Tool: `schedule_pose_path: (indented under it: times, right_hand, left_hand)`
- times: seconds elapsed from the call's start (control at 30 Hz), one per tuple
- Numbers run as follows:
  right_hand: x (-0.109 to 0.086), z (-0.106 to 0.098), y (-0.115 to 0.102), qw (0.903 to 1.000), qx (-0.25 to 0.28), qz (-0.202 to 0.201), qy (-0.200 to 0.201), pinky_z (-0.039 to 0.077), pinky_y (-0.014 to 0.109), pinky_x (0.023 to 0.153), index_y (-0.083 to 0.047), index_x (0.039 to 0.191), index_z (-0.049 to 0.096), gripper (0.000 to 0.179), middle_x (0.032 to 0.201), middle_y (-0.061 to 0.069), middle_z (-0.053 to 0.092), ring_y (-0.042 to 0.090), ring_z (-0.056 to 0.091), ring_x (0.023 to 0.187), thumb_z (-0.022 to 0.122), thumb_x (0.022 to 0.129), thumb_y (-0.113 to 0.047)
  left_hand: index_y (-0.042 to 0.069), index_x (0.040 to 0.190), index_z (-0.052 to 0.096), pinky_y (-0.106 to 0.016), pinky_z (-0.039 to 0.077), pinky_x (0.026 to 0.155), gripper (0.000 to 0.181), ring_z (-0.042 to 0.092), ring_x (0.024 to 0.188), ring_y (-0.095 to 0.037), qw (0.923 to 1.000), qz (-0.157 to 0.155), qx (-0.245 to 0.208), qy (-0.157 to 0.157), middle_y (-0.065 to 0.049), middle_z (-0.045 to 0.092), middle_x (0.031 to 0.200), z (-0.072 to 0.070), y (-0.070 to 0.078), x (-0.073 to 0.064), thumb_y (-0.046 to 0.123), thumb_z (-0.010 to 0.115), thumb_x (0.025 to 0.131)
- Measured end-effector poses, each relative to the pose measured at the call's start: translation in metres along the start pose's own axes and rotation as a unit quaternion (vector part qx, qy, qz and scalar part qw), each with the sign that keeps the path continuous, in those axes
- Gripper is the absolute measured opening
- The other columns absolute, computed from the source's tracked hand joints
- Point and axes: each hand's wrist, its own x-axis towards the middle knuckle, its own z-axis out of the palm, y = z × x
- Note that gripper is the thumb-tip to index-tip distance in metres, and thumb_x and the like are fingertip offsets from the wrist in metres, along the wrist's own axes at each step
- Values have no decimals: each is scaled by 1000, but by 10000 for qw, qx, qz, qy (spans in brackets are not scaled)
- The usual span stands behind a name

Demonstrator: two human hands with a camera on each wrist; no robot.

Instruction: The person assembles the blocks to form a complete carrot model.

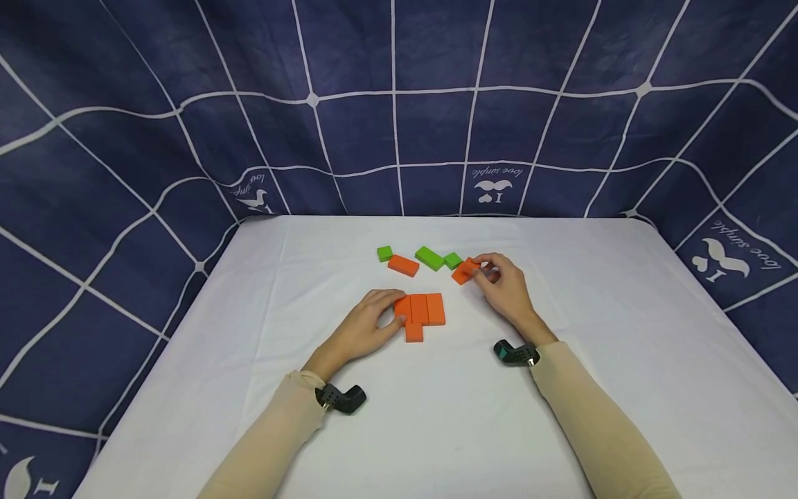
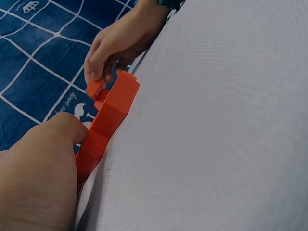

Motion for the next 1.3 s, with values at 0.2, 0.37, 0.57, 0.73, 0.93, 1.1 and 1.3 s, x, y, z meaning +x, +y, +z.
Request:
schedule_pose_path:
  times: [0.2, 0.37, 0.57, 0.73, 0.93, 1.1, 1.3]
  right_hand:
    - [-1, 1, 1, 9999, 97, -5, -41, 44, 16, 65, -8, 110, 73, 19, 94, 11, 67, 21, 59, 72, 71, 91, -9]
    - [-1, 1, 1, 9999, 57, 11, -116, 44, 18, 64, -9, 111, 73, 19, 93, 10, 66, 21, 58, 73, 71, 92, -9]
    - [-1, 0, 0, 9999, 91, -12, -129, 44, 18, 63, -8, 112, 73, 20, 93, 11, 67, 21, 58, 72, 71, 92, -8]
    - [0, -1, 0, 9998, 122, -50, -120, 44, 17, 62, -8, 111, 73, 20, 92, 11, 67, 21, 58, 71, 71, 92, -7]
    - [0, -1, 0, 9998, 101, -23, -145, 44, 18, 62, -9, 112, 73, 20, 93, 10, 67, 20, 58, 70, 71, 92, -8]
    - [0, -1, 1, 9998, 93, -20, -163, 44, 19, 62, -8, 113, 73, 21, 94, 11, 67, 21, 58, 71, 71, 92, -8]
    - [0, -1, 1, 9998, 106, -19, -168, 44, 18, 62, -9, 113, 73, 21, 93, 10, 66, 21, 58, 70, 71, 92, -8]
  left_hand:
    - [12, 147, 56, -42, 39, 120, 49, 47, 141, -20, 10000, 19, -6, 21, -3, 56, 150, 0, 0, -1, 32, 63, 102]
    - [12, 147, 56, -41, 39, 121, 50, 47, 142, -20, 10000, -8, -20, -4, -3, 56, 150, 0, 0, -1, 33, 63, 102]
    - [12, 147, 56, -41, 39, 120, 50, 47, 141, -20, 10000, 33, -17, 27, -3, 56, 150, 1, -1, 0, 32, 63, 101]
    - [13, 147, 56, -41, 39, 121, 50, 47, 141, -19, 10000, 3, -42, 2, -2, 56, 150, 1, -1, 0, 33, 63, 102]
    - [13, 146, 57, -42, 39, 121, 49, 47, 142, -20, 10000, -5, -57, 3, -2, 56, 150, 0, 0, 0, 33, 63, 102]
    - [12, 146, 57, -42, 39, 120, 49, 47, 141, -19, 10000, 33, -57, 22, -2, 56, 150, 0, 0, 0, 33, 63, 102]
    - [12, 146, 57, -41, 39, 121, 49, 47, 142, -19, 10000, 45, -52, 20, -1, 56, 150, 0, -1, 1, 32, 63, 102]
